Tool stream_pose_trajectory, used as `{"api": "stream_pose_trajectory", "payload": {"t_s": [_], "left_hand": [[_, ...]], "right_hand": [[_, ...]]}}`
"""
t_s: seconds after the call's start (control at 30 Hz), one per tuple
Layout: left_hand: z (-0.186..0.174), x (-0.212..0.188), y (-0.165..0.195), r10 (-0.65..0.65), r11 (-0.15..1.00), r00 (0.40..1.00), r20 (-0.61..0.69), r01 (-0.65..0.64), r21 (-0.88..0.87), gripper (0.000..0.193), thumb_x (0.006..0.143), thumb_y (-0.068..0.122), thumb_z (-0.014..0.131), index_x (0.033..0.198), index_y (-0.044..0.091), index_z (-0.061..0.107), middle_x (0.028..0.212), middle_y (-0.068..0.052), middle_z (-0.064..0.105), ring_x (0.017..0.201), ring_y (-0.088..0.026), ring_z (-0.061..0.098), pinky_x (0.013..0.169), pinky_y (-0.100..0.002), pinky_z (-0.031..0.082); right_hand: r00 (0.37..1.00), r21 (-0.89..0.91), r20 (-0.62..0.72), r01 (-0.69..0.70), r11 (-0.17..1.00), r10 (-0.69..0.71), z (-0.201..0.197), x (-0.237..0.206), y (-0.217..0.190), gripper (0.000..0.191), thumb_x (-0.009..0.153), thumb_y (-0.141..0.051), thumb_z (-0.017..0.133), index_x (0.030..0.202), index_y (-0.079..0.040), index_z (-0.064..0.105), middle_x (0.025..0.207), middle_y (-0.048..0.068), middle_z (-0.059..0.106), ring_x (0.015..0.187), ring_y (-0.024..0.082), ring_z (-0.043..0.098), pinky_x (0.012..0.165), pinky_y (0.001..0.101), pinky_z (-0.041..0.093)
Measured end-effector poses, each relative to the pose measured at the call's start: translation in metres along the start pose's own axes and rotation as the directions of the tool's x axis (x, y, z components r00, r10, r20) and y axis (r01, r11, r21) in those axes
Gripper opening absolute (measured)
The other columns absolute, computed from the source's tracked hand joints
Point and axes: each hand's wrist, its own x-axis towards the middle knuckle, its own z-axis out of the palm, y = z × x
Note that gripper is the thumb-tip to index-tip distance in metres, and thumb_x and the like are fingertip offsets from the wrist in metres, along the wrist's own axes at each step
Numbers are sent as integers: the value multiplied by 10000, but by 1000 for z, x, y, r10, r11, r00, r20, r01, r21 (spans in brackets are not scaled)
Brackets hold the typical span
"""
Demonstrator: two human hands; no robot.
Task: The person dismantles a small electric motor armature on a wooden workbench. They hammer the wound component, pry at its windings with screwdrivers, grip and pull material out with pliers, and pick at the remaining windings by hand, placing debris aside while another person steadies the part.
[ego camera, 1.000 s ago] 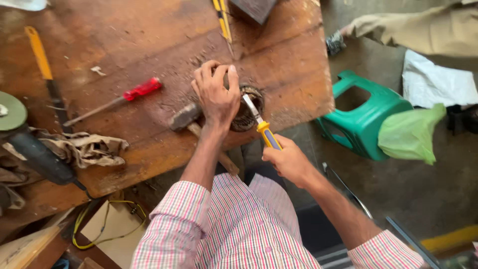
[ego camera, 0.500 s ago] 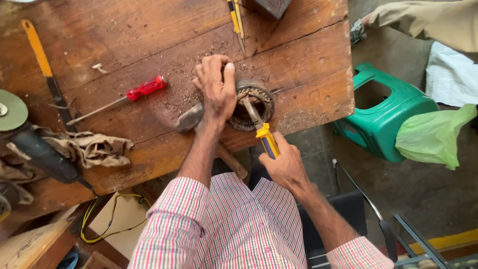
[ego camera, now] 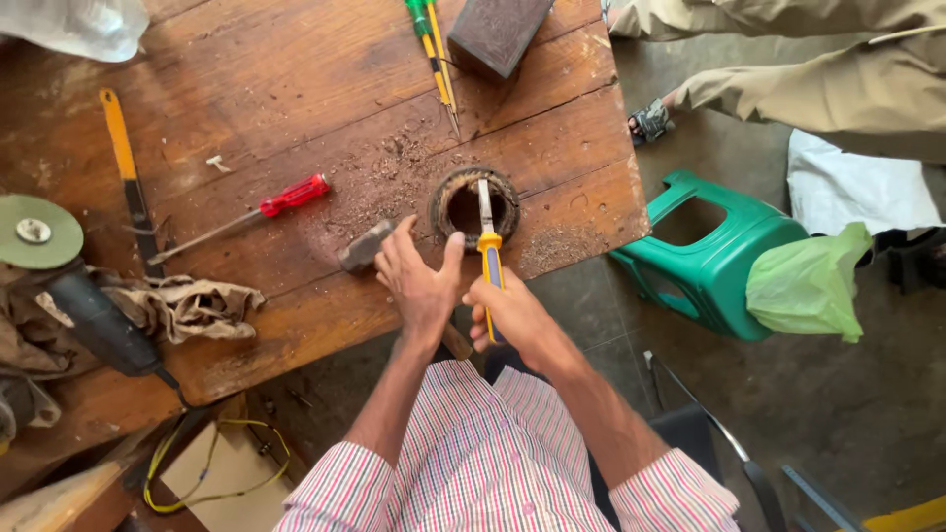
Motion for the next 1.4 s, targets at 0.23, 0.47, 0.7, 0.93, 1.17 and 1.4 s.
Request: {"api": "stream_pose_trajectory", "payload": {"t_s": [0.23, 0.47, 0.7, 0.93, 1.17, 1.4], "left_hand": [[14, 19, 3, -187, 981, 966, 177, 192, -15, 500, 931, 383, 688, 1282, 46, 570, 934, -226, 720, 853, -406, 673, 816, -522, 517], [5, 45, -15, 314, 949, 942, 120, -312, -36, 373, 932, 202, 680, 1211, -4, 544, 824, -238, 656, 761, -441, 650, 688, -553, 526], [6, 110, -4, 555, 630, 588, 588, -759, 164, 263, 905, 120, 651, 1151, 53, 591, 987, -176, 690, 949, -357, 674, 828, -471, 537], [-6, 108, 14, 252, 961, 892, 376, -275, 9, 351, 838, 360, 689, 1020, 63, 640, 847, -123, 642, 834, -286, 611, 741, -457, 493], [37, 110, 9, 209, 956, 978, 18, -200, -216, 291, 1002, 350, 605, 802, 145, 557, 809, -12, 515, 808, -188, 444, 719, -373, 390], [55, 111, -1, 308, 881, 950, 44, -268, -391, 296, 1066, 321, 416, 872, 116, 505, 850, -40, 461, 829, -199, 392, 772, -376, 374]], "right_hand": [[943, -571, 57, 301, 764, -328, -51, 2, -5, 310, 915, -249, 611, 1101, -2, 631, 868, 67, 602, 768, 165, 551, 676, 375, 476], [990, -306, 68, 137, 942, -122, -112, -42, 18, 345, 845, -181, 551, 1128, -34, 683, 928, 40, 698, 820, 151, 626, 711, 287, 509], [986, -671, 33, 141, 728, -161, -128, -48, 10, 622, 808, -207, 622, 1428, -188, 564, 852, 106, 688, 777, 196, 636, 731, 360, 529], [991, -757, 67, 128, 641, -119, -114, -31, -21, 583, 822, -223, 614, 1403, -187, 579, 866, 133, 713, 790, 241, 659, 752, 396, 533], [986, -958, 78, 115, 263, -148, -108, -39, -52, 646, 829, -221, 606, 1468, -236, 516, 971, 252, 698, 921, 432, 668, 810, 523, 528], [998, -989, 56, 54, 139, 10, -93, -16, -105, 318, 831, -234, 637, 1108, -97, 714, 928, 221, 729, 920, 424, 698, 840, 530, 550]]}}
